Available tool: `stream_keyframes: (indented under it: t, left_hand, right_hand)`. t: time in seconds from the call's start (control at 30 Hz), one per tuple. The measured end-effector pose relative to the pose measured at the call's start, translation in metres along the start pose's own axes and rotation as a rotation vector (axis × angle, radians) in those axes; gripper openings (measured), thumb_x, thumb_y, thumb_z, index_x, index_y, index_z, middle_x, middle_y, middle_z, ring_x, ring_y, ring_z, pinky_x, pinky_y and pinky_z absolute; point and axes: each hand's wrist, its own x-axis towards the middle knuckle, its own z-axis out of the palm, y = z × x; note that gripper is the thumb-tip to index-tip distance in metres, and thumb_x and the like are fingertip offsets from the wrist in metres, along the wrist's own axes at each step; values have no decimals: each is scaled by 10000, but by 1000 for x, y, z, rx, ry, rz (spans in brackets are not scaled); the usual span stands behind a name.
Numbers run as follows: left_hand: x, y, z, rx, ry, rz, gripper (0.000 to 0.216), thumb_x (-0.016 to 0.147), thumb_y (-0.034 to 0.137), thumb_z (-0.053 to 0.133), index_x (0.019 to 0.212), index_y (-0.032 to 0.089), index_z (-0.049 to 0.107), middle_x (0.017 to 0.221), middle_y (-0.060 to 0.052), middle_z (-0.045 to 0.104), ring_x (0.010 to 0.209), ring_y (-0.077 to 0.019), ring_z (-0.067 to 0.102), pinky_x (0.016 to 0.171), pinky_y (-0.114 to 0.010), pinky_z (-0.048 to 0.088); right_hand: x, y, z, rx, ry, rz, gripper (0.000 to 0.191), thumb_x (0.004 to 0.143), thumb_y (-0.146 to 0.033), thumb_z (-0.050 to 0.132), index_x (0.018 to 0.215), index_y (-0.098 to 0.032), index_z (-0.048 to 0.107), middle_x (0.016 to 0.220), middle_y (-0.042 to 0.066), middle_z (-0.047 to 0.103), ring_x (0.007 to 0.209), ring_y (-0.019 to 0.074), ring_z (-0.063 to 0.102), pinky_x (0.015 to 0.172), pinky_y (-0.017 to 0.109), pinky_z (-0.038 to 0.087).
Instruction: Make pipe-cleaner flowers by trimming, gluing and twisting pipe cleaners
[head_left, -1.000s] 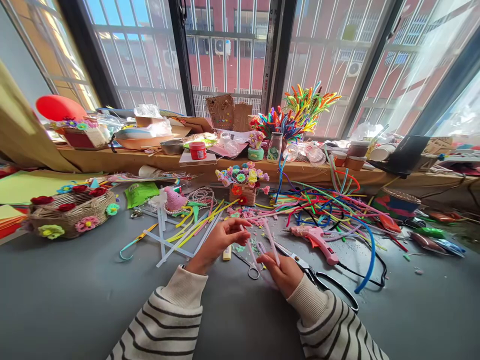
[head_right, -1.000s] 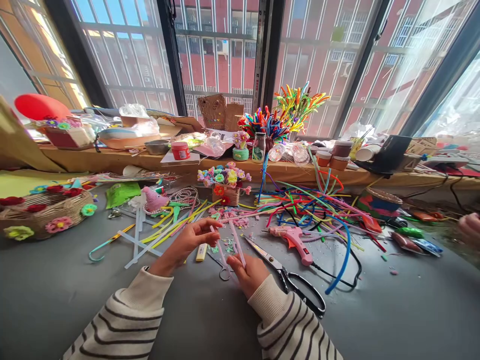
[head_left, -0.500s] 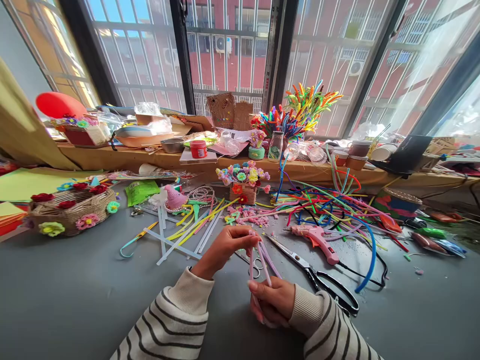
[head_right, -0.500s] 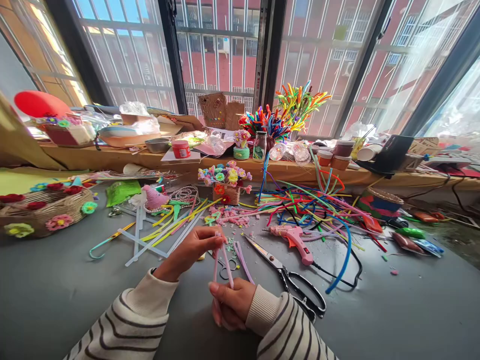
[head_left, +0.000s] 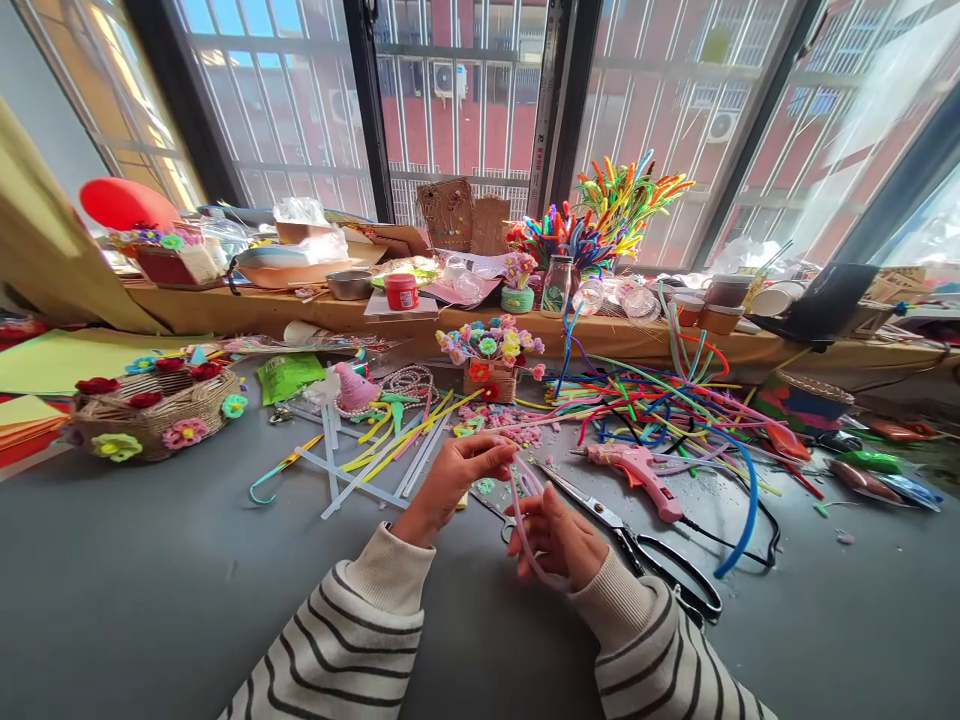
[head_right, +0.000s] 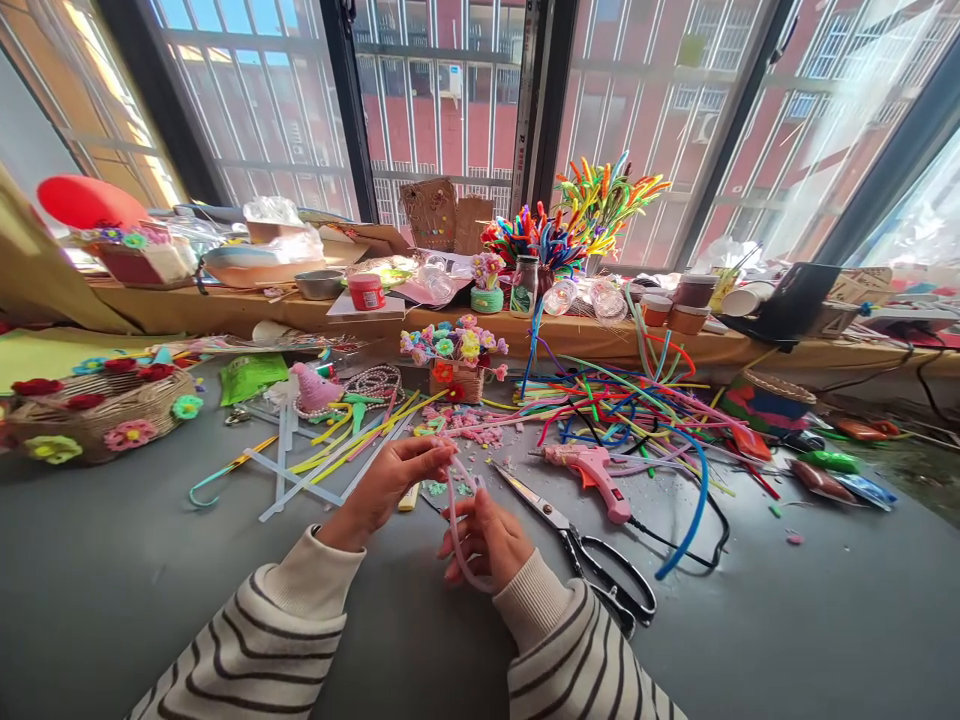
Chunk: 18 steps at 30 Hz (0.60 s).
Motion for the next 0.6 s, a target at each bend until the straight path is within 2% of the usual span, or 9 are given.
stream_keyframes:
  t: [0.07,0.17,0.37,0.6]
  left_hand:
    - [-1,1,1,4,-33,4,181,574,268,606,672,116,620,692,-13,557,591,-79,503,577,-196,446]
    - [-2,2,1,13,-66,-1,193,578,268,603,694,115,620,717,-25,564,600,-82,501,574,-197,441]
    - [-3,4,1,77,-107,2,189,601,272,584,692,111,625,768,-41,575,582,-70,484,564,-185,429]
    - [-2,3,1,144,-140,36,191,603,295,576,648,113,617,691,-18,554,565,-69,476,549,-183,419]
  right_hand:
    - [1,1,0,55,-30,10,601,635,-660,298,758,-116,523,406,-31,469,274,47,388,296,160,276]
    - [4,3,-1,25,0,-34,574,642,-634,339,663,-100,548,287,-83,325,224,15,241,263,143,183]
    - [9,9,-3,-102,68,-84,557,640,-620,356,512,-107,530,245,-90,260,219,13,187,266,165,144]
    - [9,10,-3,-169,44,-55,550,634,-620,355,438,-122,484,242,-96,221,227,10,158,280,185,105]
